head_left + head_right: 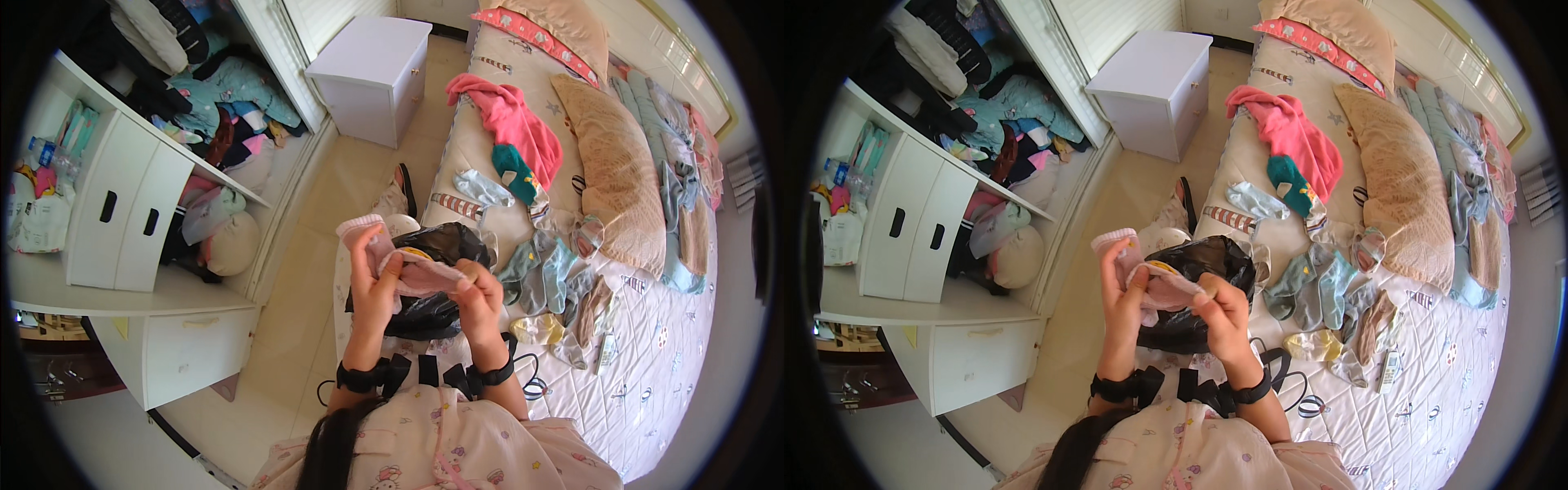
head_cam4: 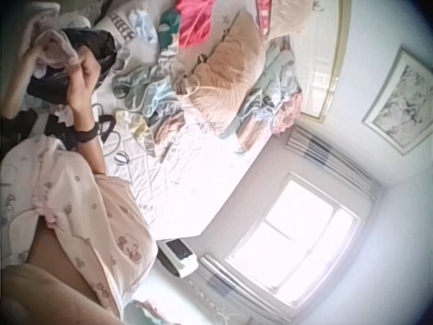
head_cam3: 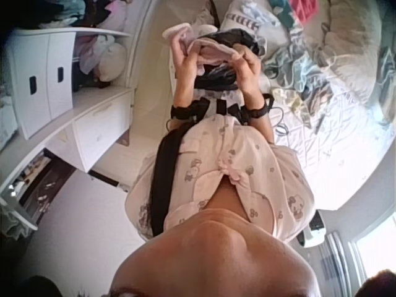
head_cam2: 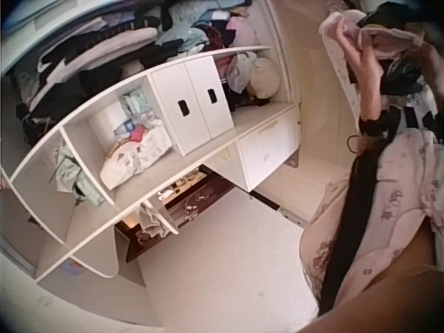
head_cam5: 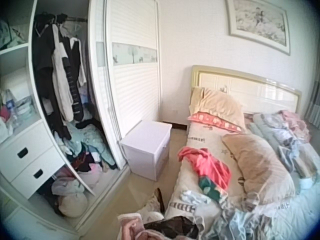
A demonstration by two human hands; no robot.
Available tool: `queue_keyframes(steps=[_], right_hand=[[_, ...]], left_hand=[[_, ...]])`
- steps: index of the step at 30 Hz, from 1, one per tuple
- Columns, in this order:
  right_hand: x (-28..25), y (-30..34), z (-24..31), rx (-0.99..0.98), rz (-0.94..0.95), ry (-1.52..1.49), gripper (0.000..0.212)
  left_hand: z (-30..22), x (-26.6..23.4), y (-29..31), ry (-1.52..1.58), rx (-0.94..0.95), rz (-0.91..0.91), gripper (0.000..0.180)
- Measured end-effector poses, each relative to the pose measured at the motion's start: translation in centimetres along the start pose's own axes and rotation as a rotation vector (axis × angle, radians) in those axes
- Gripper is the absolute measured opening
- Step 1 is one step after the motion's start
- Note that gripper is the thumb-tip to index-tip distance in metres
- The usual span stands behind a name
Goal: The person sorts socks on a bed, picking individual socks from a black plastic bag and matching them with pairs already spread out on the surface.
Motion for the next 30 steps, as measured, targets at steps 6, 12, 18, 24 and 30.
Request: queue_keyframes(steps=[6,12,18,24,30], right_hand=[[-4.7,0.2,1.1,-0.047,-0.230,-0.437,0.026],[-4.7,-0.1,1.8,-0.065,-0.213,-0.533,0.029],[-6.2,-0.3,0.8,-0.020,-0.252,-0.733,0.029],[-8.8,0.5,1.6,-0.147,-0.308,-0.834,0.024],[-9.3,-0.2,-0.2,-0.041,-0.399,-0.669,0.027]], left_hand=[[-0.8,-3.4,0.0,0.108,-0.062,-0.180,0.040],[-0.2,-2.2,0.5,0.458,-0.253,-0.177,0.048],[-0.2,-1.4,1.0,0.555,-0.313,-0.170,0.050],[0.2,-3.3,0.9,0.215,-0.113,-0.184,0.049],[0.0,-1.2,0.8,0.614,-0.191,-0.166,0.056]])
Point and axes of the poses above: each hand's wrist, its own y-axis away from the middle knuckle, its own x-axis out of the palm, z = x × y, the point moved 10 cm from there along -y, towards the middle knuckle, and after that the axes turned 9 degrees about x, right-handed, at the moved point
